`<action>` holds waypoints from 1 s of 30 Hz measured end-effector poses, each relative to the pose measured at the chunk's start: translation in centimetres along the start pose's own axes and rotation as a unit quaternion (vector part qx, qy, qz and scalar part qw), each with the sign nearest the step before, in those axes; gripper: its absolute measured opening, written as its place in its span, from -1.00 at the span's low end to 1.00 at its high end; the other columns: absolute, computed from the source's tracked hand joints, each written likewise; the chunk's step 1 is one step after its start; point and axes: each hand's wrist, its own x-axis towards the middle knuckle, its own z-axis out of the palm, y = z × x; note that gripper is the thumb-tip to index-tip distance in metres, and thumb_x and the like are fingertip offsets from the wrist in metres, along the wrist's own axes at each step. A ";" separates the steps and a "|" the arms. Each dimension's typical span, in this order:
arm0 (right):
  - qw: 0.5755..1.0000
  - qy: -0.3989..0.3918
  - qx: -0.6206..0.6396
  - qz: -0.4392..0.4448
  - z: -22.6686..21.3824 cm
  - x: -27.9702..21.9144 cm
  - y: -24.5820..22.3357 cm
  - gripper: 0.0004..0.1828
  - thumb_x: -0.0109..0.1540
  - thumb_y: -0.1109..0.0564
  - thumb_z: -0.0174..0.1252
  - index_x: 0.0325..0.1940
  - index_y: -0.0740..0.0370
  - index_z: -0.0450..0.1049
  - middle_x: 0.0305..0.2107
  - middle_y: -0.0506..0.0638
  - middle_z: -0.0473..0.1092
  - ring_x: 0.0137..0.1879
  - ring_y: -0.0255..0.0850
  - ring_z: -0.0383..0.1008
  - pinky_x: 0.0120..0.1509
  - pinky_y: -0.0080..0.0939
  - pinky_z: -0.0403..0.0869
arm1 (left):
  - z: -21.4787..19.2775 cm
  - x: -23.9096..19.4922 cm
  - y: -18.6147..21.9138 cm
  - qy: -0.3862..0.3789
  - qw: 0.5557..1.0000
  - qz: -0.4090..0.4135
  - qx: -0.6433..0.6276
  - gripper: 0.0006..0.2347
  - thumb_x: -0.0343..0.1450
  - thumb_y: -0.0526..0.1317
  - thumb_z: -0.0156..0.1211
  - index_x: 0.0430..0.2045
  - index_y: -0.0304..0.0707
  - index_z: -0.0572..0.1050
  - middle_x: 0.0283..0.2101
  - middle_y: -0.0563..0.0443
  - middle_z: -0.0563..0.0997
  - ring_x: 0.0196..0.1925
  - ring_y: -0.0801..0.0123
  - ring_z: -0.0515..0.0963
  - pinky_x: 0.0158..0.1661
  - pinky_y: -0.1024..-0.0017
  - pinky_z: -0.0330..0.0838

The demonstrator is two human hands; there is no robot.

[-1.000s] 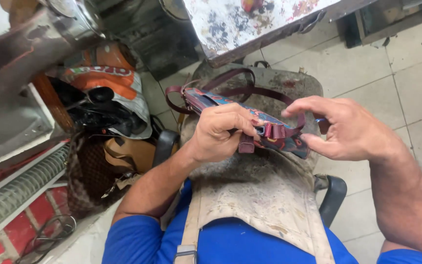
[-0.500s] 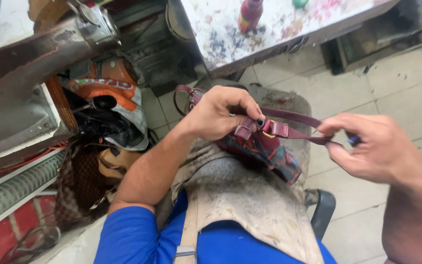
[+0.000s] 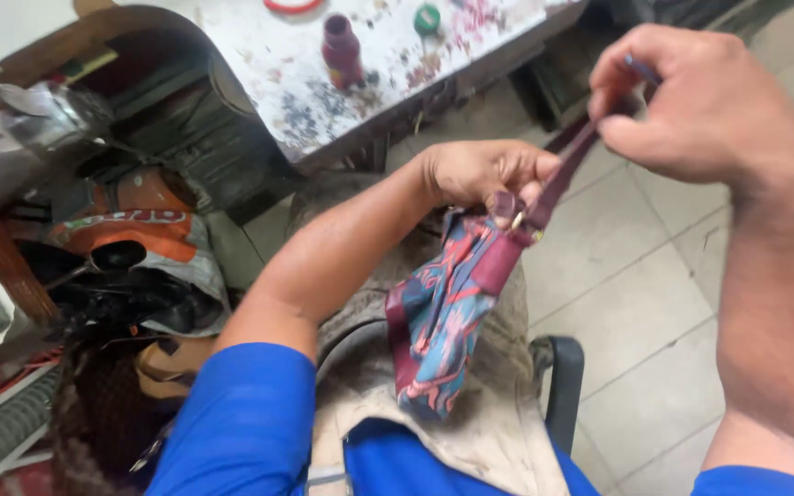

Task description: Applying dye to the edges of a leather bag using a small paintbrush

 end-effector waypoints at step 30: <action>0.909 0.273 0.270 -0.164 8.2 -12.6 -0.7 -0.78 0.11 0.48 0.22 -0.47 0.38 0.31 -0.37 0.40 0.43 -0.32 0.03 0.55 -0.25 -0.17 0.61 | -2.2 -2.0 -4.8 0.144 0.979 0.147 0.001 -0.47 0.23 -0.19 0.64 -0.05 -0.39 0.41 -0.23 -0.19 0.71 -0.29 0.28 0.74 -0.52 0.57 0.45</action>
